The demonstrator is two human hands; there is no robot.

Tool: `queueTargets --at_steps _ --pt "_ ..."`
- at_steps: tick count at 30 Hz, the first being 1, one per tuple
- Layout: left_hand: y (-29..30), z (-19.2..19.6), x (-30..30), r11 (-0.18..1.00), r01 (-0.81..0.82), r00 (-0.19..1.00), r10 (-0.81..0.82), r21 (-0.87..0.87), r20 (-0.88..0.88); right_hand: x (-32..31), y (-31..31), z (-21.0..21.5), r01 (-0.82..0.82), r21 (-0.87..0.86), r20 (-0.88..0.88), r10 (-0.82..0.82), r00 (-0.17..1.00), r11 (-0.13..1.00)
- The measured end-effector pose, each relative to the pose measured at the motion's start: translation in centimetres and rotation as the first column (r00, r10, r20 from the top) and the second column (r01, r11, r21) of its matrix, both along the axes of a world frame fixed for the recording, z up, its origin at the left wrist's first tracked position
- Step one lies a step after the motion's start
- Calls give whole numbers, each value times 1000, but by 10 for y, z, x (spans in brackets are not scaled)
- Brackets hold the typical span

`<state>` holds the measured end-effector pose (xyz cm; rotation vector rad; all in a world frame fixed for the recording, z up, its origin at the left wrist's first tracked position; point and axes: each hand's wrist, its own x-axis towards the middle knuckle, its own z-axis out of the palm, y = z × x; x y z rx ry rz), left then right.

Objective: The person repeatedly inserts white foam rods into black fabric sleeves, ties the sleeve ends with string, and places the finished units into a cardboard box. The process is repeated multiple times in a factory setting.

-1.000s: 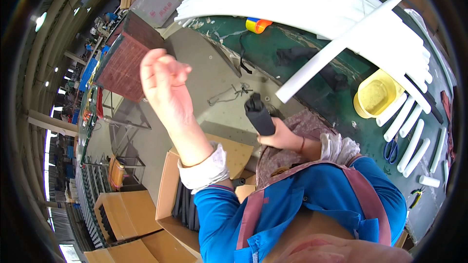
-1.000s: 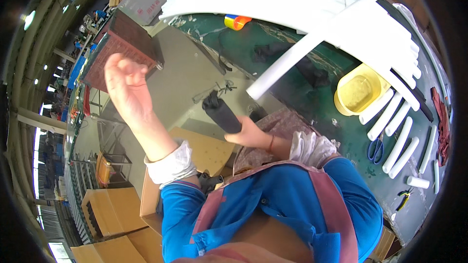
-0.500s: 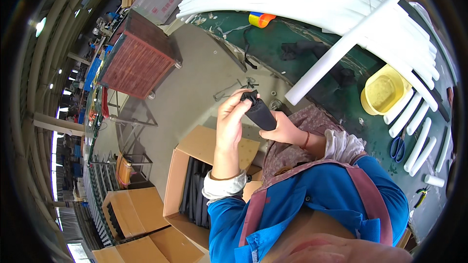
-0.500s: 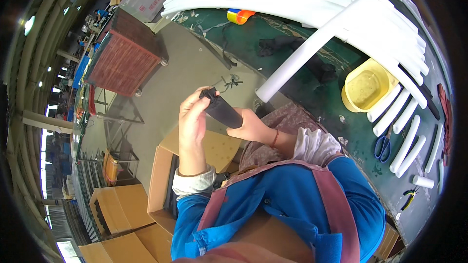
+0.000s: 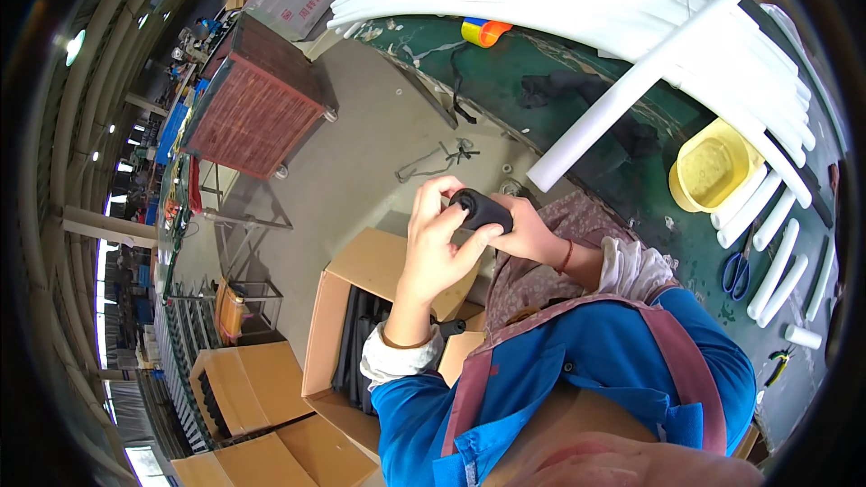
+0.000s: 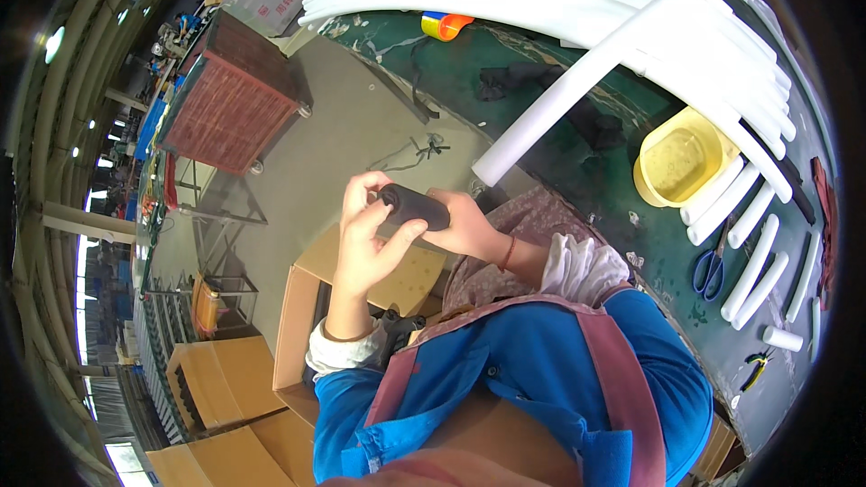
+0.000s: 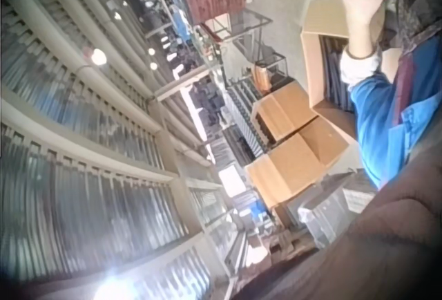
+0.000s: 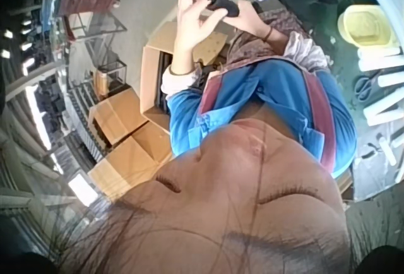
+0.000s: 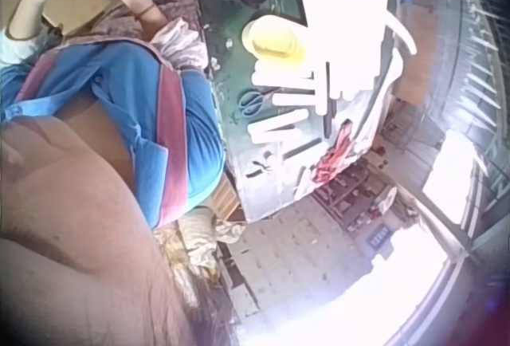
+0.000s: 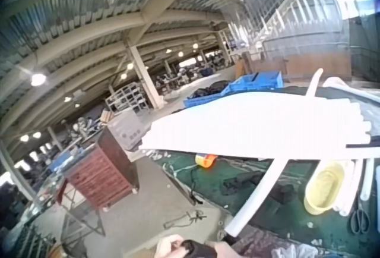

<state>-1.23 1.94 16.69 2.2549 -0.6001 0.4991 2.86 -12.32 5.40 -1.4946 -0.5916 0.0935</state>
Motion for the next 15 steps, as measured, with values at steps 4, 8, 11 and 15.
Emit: queueTargets --at_steps 4,8,11,15 --pt "2 -3 -3 999 -42 998 43 -21 55 -2 2 1 -40 8 30 40 999 999" --pt "-4 -9 -5 953 -102 988 129 -286 79 0 5 6 -44 23 28 43 999 999" --pt "-10 -16 -7 866 -99 994 112 -489 -3 -1 5 1 -36 37 28 35 999 999" --pt "-1 -1 -3 994 -91 980 101 -66 170 -2 3 0 -18 17 22 18 1000 1000"
